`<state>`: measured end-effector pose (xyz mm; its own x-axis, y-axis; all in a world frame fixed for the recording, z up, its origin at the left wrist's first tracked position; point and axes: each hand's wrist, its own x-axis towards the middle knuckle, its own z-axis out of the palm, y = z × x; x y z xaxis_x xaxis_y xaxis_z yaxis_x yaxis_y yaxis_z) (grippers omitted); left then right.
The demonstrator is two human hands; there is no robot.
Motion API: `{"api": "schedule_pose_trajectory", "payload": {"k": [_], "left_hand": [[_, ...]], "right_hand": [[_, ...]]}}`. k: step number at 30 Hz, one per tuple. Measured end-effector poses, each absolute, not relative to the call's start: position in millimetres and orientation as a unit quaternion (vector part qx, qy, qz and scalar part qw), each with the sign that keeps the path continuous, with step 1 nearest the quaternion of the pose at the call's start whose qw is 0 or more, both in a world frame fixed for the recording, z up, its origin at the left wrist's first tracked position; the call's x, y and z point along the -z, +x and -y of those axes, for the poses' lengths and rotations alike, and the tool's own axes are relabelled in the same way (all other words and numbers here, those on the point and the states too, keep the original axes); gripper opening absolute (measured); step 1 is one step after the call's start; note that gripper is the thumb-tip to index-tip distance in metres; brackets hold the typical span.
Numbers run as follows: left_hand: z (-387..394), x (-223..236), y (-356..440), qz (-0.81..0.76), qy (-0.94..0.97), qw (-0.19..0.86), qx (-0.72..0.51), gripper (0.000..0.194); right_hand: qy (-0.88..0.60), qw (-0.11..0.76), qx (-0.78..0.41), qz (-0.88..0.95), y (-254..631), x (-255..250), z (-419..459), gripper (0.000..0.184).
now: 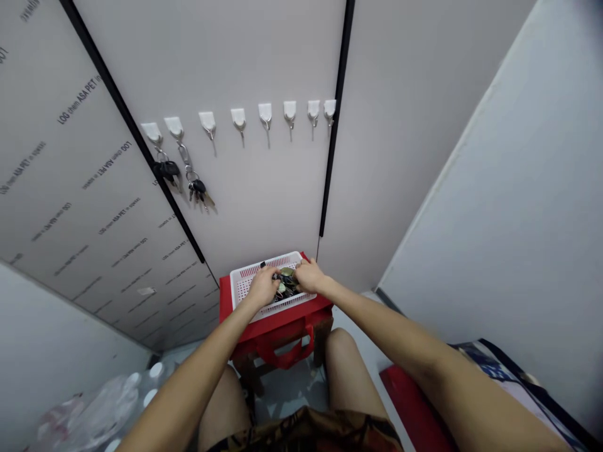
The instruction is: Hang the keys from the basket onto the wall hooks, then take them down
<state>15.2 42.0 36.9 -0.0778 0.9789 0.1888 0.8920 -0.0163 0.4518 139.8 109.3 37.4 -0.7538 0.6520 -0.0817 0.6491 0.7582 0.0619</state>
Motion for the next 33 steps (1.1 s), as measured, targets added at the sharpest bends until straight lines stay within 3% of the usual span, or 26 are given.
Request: {"api": "schedule_pose_trajectory", "payload": {"k": [4,11,14,19,26,33], "left_hand": [[-40,-34,12,-0.694,0.672,0.095,-0.239,0.023],[-42,-37,14,-0.689,0.664,0.106,-0.270,0.027],[-45,-39,16,-0.676,0.661,0.130,-0.298,0.032],[-49,-44,22,-0.655,0.641,0.171,-0.362,0.040],[-56,-61,26,-0.642,0.618,0.182,-0.416,0.023],[-53,-95,23,-0.716,0.524,0.155,-0.434,0.014]], "right_hand": [[0.384,-0.024,0.076,-0.920,142,-38,-114,0.019],[0.387,-0.222,0.476,-0.758,142,-55,-124,0.005],[0.361,-0.275,0.572,-0.683,140,-67,-120,0.004],[0.321,-0.313,0.629,-0.635,139,-84,-115,0.005],[0.288,-0.346,0.671,-0.589,133,-106,-108,0.005],[0.305,-0.435,0.675,-0.512,138,-108,-104,0.006]]}}
